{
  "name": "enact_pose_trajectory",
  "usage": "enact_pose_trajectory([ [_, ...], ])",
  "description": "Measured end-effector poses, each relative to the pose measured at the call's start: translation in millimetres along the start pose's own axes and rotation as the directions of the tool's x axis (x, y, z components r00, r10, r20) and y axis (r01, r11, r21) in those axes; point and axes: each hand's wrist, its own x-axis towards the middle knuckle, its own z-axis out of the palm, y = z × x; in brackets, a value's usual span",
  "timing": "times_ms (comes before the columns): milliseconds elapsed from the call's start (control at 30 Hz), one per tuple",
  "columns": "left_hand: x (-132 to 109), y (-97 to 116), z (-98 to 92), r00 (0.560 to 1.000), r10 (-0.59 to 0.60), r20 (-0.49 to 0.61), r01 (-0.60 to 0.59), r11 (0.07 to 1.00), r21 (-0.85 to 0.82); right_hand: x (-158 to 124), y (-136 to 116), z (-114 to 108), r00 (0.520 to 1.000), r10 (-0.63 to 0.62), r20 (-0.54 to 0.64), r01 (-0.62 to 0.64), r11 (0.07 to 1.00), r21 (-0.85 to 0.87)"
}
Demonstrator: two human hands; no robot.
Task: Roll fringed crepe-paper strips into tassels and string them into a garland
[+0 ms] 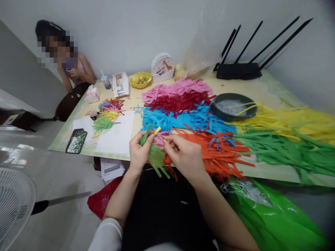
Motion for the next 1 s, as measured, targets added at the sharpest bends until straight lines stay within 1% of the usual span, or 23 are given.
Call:
enact_pose_trajectory([
  [333, -0.3, 3.0, 0.6, 1.0, 0.02, -0.005, -0.02, 1.0, 0.019, -0.2, -1.5, -3.1, 0.999, 0.034, 0.041, -0.033, 0.999, -0.032],
  [433, -0.5, 2.1, 0.3, 0.999, 0.054, -0.008, -0.053, 0.997, 0.055, 0.5, -2.1, -4.1, 0.998, 0.03, 0.05, -0.029, 0.999, -0.033],
  [500, -0.7, 0.4, -0.1, 0.994, 0.107, -0.003, -0.106, 0.989, 0.101, 1.4, -2.2, -4.3, 0.998, 0.022, 0.053, -0.019, 0.999, -0.041],
  [567, -0.9, -2.2, -0.7, 0.98, 0.2, 0.003, -0.197, 0.962, 0.188, 2.5, -1.6, -4.2, 0.998, 0.021, 0.06, -0.018, 0.999, -0.045],
  [667, -1.2, -7.2, -2.1, 0.933, 0.358, 0.028, -0.346, 0.874, 0.341, 4.3, 1.2, -3.3, 0.993, 0.058, 0.098, -0.058, 0.998, -0.013],
  [767, -1.3, -11.0, -3.5, 0.895, 0.437, 0.087, -0.431, 0.799, 0.419, 5.6, 6.1, -1.5, 0.983, 0.123, 0.14, -0.13, 0.991, 0.041],
  [867, -0.8, -12.2, -4.3, 0.883, 0.448, 0.138, -0.46, 0.774, 0.435, 5.5, 11.1, 0.6, 0.972, 0.184, 0.148, -0.199, 0.975, 0.094],
  [933, 0.1, -12.2, -4.4, 0.892, 0.427, 0.145, -0.446, 0.786, 0.428, 4.9, 13.4, 1.9, 0.968, 0.212, 0.138, -0.228, 0.966, 0.12],
  [1000, 1.5, -12.3, -4.4, 0.911, 0.392, 0.125, -0.407, 0.811, 0.42, 4.5, 14.6, 2.7, 0.962, 0.225, 0.152, -0.246, 0.959, 0.141],
])
